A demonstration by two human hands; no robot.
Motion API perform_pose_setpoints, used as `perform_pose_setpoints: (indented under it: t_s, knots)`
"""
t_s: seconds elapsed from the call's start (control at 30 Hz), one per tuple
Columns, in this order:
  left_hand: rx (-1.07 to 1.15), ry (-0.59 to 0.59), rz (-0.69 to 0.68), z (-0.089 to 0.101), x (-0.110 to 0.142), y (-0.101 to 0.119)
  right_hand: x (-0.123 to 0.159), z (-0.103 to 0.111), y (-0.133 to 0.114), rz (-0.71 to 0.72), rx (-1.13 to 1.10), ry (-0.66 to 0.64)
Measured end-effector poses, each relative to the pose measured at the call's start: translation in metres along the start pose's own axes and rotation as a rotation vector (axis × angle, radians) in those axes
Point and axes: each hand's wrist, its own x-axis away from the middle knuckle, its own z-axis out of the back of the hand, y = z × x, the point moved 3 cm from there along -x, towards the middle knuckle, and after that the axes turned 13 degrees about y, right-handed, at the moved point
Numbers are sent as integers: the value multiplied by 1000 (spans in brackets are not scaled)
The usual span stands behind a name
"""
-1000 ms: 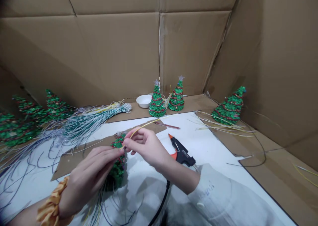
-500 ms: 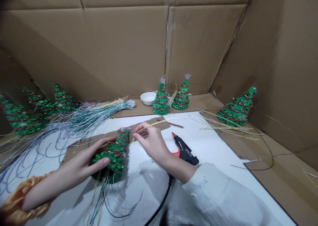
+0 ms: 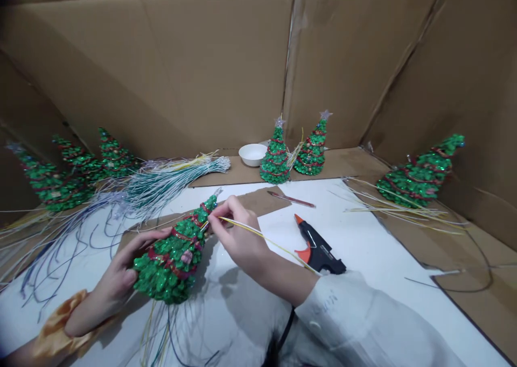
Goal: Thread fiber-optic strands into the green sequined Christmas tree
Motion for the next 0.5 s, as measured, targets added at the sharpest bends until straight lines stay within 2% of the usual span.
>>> perform_pose_setpoints:
  t_s: [0.17, 0.37, 0.5]
  knots:
    - [49, -13, -73, -4, 10, 4, 7, -9, -6, 47, -75, 25]
    - [57, -15, -154, -7, 16, 10, 18, -13, -12, 360, 7, 36]
    - [58, -45, -237, -10, 16, 14, 22, -15, -10, 493, -12, 10]
